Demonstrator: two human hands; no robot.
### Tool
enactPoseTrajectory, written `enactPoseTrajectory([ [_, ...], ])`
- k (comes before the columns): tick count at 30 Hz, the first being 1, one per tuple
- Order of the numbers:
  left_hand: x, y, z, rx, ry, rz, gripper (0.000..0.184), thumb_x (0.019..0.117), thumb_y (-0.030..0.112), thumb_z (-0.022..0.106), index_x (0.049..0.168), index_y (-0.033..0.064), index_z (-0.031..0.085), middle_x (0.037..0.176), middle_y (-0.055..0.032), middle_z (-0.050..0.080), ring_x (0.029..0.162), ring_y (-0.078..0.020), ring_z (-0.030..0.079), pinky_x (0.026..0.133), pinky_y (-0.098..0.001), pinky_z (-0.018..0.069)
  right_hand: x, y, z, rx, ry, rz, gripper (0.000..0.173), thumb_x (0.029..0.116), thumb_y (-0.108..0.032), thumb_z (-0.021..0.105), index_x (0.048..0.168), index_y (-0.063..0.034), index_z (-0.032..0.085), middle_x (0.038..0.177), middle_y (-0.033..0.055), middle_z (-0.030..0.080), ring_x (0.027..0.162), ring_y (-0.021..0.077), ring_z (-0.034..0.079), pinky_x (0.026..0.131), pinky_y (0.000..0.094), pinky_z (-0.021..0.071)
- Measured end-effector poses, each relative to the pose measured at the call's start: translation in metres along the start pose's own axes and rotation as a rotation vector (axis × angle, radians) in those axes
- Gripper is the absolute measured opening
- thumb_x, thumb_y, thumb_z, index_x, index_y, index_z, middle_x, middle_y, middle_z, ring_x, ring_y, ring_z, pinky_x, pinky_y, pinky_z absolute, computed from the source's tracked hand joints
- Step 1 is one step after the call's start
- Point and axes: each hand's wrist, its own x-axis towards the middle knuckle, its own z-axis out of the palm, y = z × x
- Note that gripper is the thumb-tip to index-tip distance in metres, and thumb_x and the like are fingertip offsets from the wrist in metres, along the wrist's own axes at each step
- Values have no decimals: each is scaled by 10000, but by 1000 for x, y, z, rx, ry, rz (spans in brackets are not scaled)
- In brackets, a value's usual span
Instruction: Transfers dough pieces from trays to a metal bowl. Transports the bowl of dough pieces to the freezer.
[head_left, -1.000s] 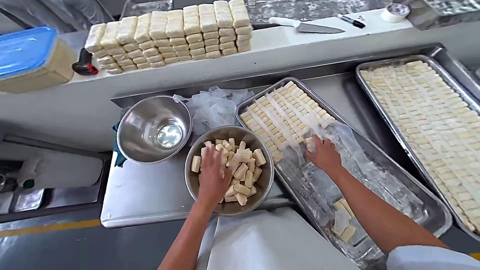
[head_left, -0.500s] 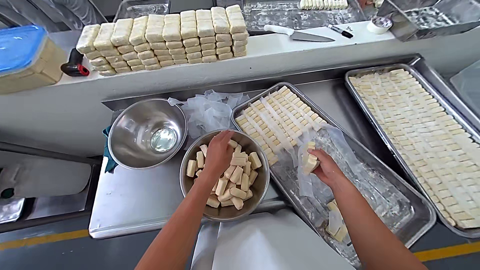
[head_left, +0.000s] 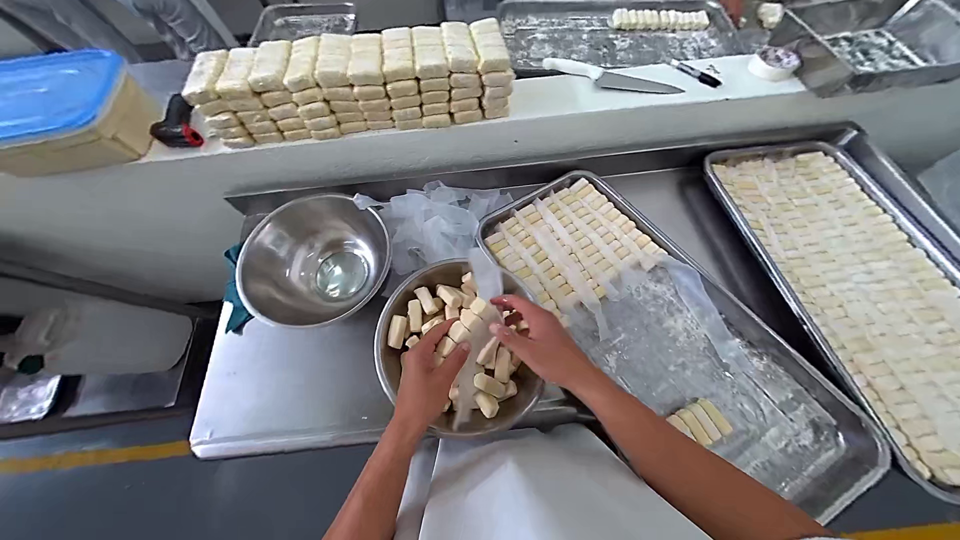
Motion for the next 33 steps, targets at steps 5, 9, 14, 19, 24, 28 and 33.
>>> enactPoseTrajectory([
  [5, -11, 0, -24, -34, -42, -30, 317, 929, 140, 723, 1245, 106, 708, 1102, -20, 734, 941, -117, 704, 833, -347, 602, 12, -7, -3, -28, -248, -96, 406, 990, -134, 658, 1387, -71, 606, 1285, 94, 663, 1079, 179, 680, 911, 381, 587],
  [9, -12, -4, -30, -17, 13, -3, 376, 922, 189, 748, 1287, 123, 689, 1137, -22, 725, 957, -120, 698, 834, -350, 599, 16, -9, 8, 71, -291, -55, 314, 988, -74, 653, 1301, -53, 632, 1206, 82, 685, 1024, 150, 700, 897, 344, 604],
  [14, -11, -9, -22, 110, 32, 42, 308, 935, 221, 758, 1222, 119, 712, 1068, -26, 739, 936, -119, 705, 846, -377, 595, 11, -5, 25, -137, -206, -203, 311, 997, -133, 664, 1296, -52, 644, 1179, 106, 692, 996, 176, 698, 877, 368, 597],
  [19, -8, -3, -10, 288, 114, 55, 323, 950, 283, 741, 1233, 132, 712, 1046, -48, 743, 934, -176, 711, 850, -474, 579, 8, 6, 38, -321, -27, -308, 324, 1015, -165, 637, 1308, -28, 627, 1175, 138, 675, 1050, 235, 683, 929, 424, 573],
  [24, -8, -2, -4, 328, 143, 73, 306, 942, 294, 749, 1207, 142, 725, 993, -46, 747, 879, -188, 714, 798, -487, 580, 2, 10, 40, -338, 49, -289, 322, 1013, -162, 635, 1302, -21, 630, 1153, 148, 675, 1033, 249, 686, 914, 430, 574],
  [28, -7, -1, 5, 372, 217, 93, 307, 943, 303, 745, 1174, 101, 735, 853, -58, 727, 720, -185, 680, 679, -438, 564, 4, 13, 39, -338, 190, -294, 331, 959, -198, 718, 1198, 10, 621, 1084, 172, 619, 900, 275, 656, 783, 435, 581],
  [33, -5, 0, -4, 251, 130, 63, 315, 927, 286, 768, 1195, 127, 727, 936, -22, 741, 803, -117, 696, 740, -370, 589, 1, 6, 16, -181, 106, -23, 526, 903, -302, 802, 1304, -47, 575, 1153, 158, 646, 864, 253, 670, 743, 450, 587],
])
